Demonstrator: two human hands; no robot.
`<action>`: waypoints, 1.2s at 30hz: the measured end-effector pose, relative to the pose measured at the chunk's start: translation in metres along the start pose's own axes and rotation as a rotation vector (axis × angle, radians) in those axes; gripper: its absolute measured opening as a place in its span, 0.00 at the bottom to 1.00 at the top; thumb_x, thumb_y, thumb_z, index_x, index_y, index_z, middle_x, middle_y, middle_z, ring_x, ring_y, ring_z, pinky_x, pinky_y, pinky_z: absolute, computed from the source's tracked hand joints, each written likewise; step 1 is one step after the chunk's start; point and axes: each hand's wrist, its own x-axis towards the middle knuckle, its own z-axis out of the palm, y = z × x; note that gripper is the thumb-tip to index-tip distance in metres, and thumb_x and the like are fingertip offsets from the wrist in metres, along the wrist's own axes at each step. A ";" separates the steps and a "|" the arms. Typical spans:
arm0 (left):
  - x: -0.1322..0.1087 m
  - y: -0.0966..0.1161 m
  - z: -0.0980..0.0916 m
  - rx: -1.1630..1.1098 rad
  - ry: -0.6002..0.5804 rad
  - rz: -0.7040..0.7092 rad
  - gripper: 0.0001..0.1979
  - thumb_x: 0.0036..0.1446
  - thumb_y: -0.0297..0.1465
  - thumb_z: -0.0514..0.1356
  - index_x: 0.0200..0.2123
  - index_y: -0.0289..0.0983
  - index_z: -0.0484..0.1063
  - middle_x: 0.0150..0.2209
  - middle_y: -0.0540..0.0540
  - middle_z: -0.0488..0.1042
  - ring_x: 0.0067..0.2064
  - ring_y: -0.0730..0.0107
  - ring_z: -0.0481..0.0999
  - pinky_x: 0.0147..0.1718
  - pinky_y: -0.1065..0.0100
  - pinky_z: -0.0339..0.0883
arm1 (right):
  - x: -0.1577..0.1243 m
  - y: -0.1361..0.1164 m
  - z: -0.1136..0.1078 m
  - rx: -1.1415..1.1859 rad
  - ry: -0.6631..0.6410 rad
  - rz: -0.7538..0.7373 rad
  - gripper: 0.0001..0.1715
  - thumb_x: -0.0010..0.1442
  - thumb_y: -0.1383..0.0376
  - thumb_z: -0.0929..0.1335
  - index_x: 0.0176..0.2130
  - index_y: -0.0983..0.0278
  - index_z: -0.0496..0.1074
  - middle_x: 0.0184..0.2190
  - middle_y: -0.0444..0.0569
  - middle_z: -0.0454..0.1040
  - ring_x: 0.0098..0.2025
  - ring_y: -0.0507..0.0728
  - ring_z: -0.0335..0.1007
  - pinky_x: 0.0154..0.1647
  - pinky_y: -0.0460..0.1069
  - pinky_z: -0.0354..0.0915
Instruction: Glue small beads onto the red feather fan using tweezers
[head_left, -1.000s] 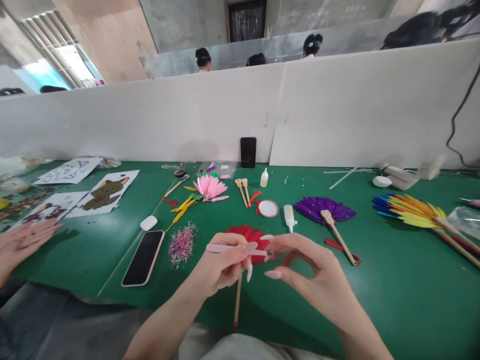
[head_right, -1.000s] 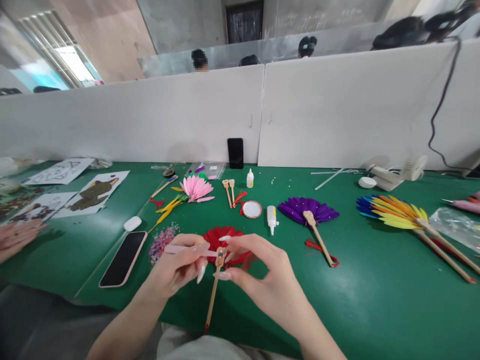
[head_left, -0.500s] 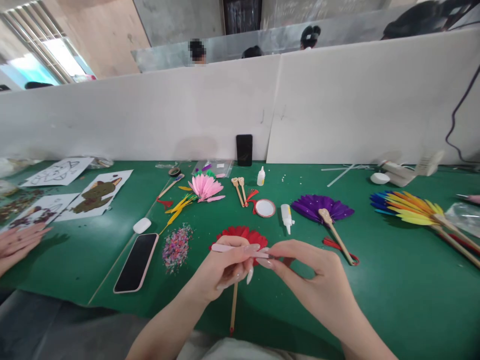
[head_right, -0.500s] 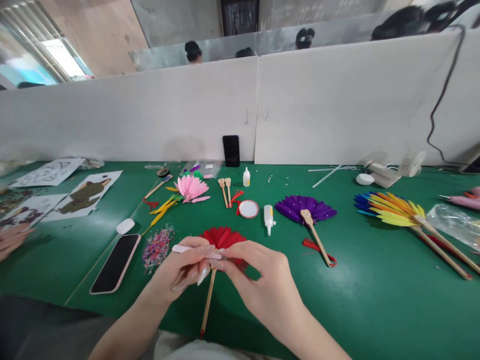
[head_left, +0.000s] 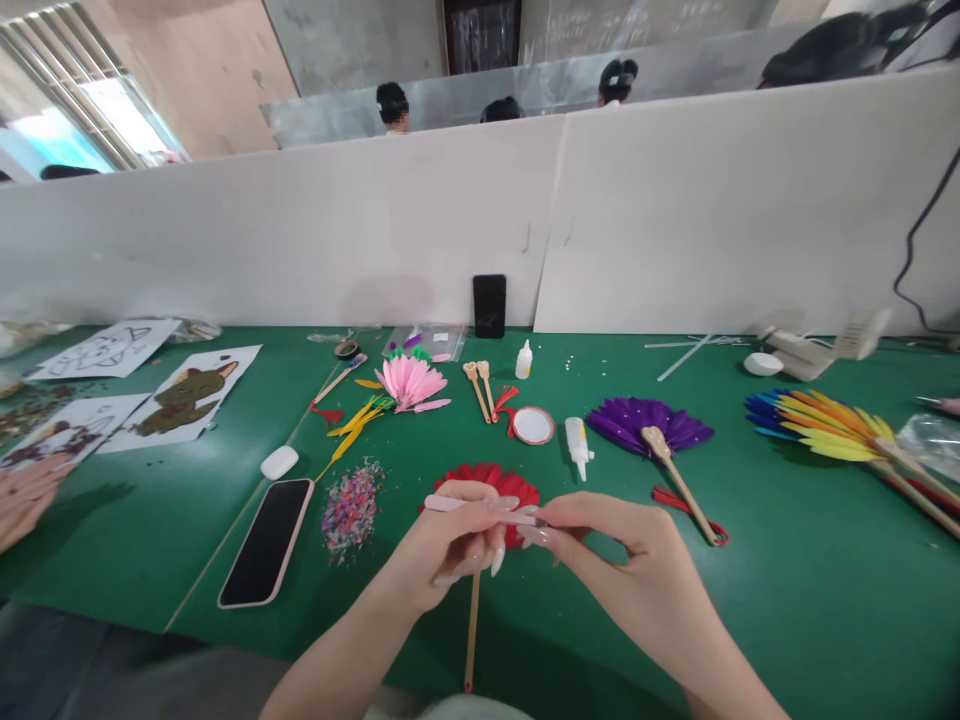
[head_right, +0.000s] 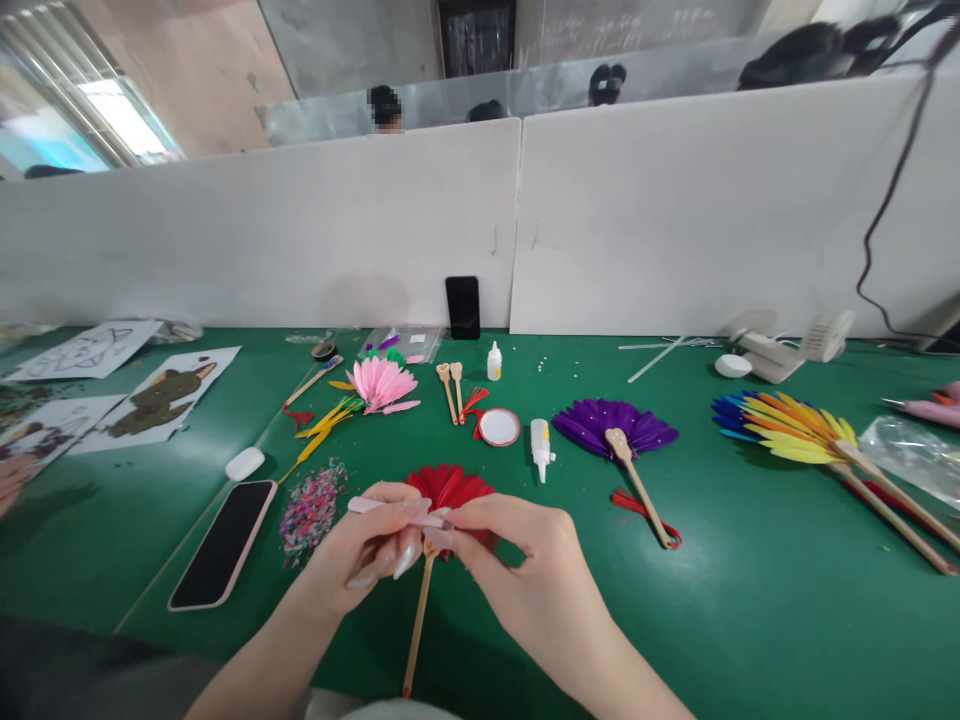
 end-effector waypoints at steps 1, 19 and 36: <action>0.000 0.000 0.000 -0.001 -0.003 0.002 0.19 0.48 0.38 0.64 0.15 0.33 0.64 0.08 0.56 0.56 0.09 0.87 0.48 0.10 0.76 0.32 | 0.001 0.000 0.000 0.005 -0.004 0.003 0.07 0.56 0.64 0.69 0.29 0.61 0.78 0.28 0.46 0.80 0.28 0.53 0.74 0.30 0.44 0.70; -0.004 -0.005 0.007 0.000 0.120 0.106 0.22 0.48 0.43 0.65 0.17 0.33 0.64 0.10 0.56 0.59 0.12 0.89 0.50 0.13 0.79 0.42 | -0.006 0.010 0.006 -0.077 0.096 -0.286 0.05 0.58 0.69 0.68 0.33 0.63 0.76 0.30 0.48 0.79 0.31 0.53 0.76 0.32 0.44 0.72; 0.017 0.010 0.016 -0.077 0.103 0.299 0.16 0.50 0.40 0.65 0.21 0.32 0.71 0.14 0.54 0.64 0.13 0.88 0.52 0.14 0.76 0.36 | 0.017 0.064 -0.024 -0.670 0.265 0.282 0.24 0.63 0.52 0.61 0.52 0.65 0.62 0.37 0.50 0.77 0.34 0.54 0.75 0.35 0.49 0.70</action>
